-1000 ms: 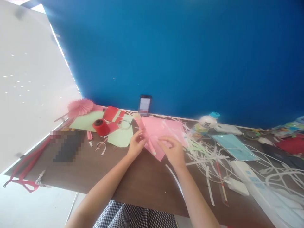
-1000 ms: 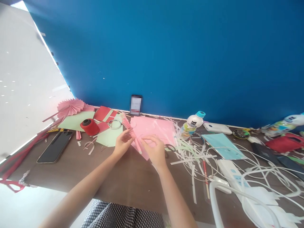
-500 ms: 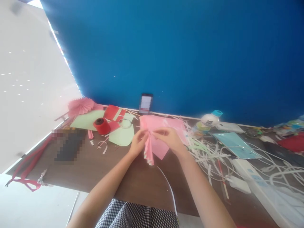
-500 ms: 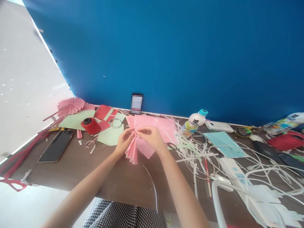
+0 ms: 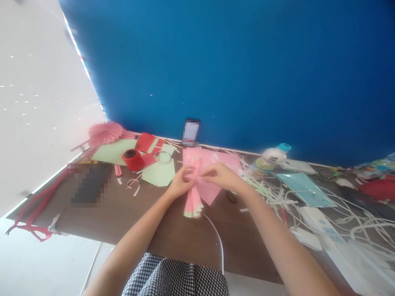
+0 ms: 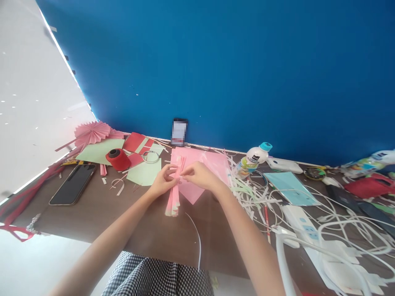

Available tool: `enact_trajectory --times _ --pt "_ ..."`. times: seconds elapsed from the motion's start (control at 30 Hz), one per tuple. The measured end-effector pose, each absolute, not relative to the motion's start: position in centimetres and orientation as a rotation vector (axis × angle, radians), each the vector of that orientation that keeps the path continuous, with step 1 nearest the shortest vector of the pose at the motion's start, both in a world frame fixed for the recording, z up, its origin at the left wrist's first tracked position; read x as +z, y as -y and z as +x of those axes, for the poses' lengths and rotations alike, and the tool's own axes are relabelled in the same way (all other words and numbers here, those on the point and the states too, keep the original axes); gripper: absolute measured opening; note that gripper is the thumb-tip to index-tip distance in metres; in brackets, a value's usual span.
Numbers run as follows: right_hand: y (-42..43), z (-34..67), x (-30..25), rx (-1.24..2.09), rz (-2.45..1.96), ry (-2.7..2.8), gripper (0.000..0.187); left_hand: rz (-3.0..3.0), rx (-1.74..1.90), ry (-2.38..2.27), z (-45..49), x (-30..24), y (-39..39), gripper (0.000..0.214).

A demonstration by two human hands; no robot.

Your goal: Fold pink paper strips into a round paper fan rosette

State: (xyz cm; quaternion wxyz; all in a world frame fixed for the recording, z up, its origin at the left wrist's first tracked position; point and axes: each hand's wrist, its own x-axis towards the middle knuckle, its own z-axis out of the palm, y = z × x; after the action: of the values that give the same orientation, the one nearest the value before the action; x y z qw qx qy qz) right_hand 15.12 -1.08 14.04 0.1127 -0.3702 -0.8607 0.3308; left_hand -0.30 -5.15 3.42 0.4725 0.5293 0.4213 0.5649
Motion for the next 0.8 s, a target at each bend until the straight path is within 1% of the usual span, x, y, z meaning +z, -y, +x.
enact_trajectory --times 0.13,0.27,0.33,0.43,0.5,0.67,0.8 --pt "1.3 15.0 14.1 0.736 -1.116 2.724 0.021 1.388 1.297 -0.979 -0.2 3.4 5.2 0.028" --pt "2.7 15.2 15.8 0.592 -1.333 2.809 0.008 1.339 1.194 -0.98 -0.2 2.7 5.2 0.034" --pt "3.6 15.1 16.9 0.638 -1.36 2.841 0.004 1.291 1.181 -1.014 -0.2 2.2 5.2 0.036" --pt "4.3 14.5 17.4 0.829 -1.199 2.805 0.002 1.252 1.178 -1.023 -0.1 1.7 5.1 0.036" --pt "4.1 13.9 16.7 0.879 -1.164 2.753 0.003 1.229 1.164 -0.998 -0.1 1.7 5.1 0.037" --pt "2.0 13.8 13.6 0.896 -1.307 2.669 0.007 1.115 1.15 -0.842 0.0 1.9 5.2 0.036" --pt "1.0 14.5 12.6 0.927 -1.312 2.662 0.014 1.058 1.124 -0.717 -0.1 2.4 5.5 0.037"
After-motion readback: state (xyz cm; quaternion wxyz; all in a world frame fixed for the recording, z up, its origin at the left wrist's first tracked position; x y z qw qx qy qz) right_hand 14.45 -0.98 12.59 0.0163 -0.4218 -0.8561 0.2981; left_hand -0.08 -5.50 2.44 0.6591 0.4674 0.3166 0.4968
